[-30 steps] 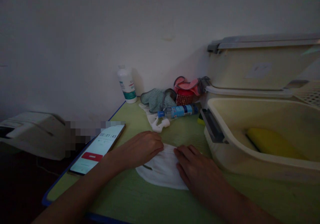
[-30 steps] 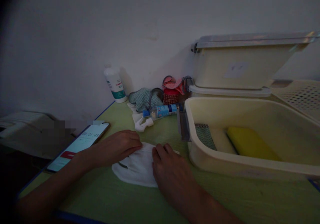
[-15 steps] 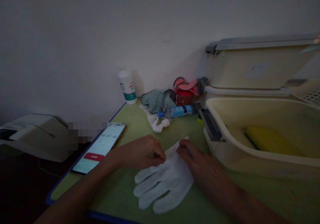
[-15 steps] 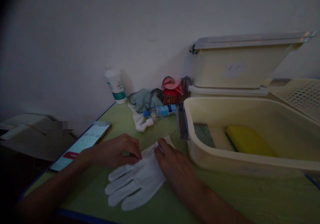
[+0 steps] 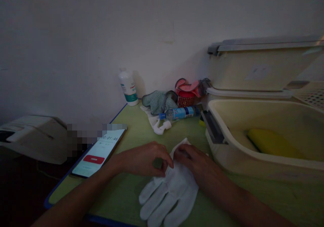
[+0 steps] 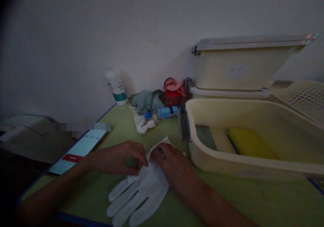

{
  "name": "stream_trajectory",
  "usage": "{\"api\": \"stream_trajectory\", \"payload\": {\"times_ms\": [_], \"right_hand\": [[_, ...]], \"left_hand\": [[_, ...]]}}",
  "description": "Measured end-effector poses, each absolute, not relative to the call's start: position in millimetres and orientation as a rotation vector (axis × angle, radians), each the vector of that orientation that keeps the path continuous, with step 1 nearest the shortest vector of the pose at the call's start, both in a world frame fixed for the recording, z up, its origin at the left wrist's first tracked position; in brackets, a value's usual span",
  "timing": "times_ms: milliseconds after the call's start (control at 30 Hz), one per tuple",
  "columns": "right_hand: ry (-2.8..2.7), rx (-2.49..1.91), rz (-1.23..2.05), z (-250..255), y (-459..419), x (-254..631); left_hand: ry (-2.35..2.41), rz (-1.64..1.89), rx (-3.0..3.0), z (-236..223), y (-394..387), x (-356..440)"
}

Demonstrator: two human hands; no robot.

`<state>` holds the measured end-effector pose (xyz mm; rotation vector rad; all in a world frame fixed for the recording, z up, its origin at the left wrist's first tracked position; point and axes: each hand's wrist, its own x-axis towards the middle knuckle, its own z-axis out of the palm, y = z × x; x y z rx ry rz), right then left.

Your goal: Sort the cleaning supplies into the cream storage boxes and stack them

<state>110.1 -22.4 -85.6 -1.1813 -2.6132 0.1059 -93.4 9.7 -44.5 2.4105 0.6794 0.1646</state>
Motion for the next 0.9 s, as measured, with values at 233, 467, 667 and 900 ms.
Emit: {"api": "stream_trajectory", "payload": {"times_ms": [233,467,667,900], "right_hand": [[-2.634,-1.177,0.041,-88.1,-21.9,111.0],[-2.609,-1.206,0.072,-82.3,-23.1,113.9],[-2.523,-1.378,-0.06,-82.7,-23.1,112.6],[-2.376,-1.549,0.018,-84.0,-21.9,112.4]], "left_hand": [[0.747,0.207,2.478,-49.5,13.7,-93.9],[0.679,0.177,2.586,-51.5,17.2,-95.6],[0.725,0.129,2.762,-53.5,17.7,-99.3],[0.765,0.161,2.742,-54.0,18.1,-100.8]]}}
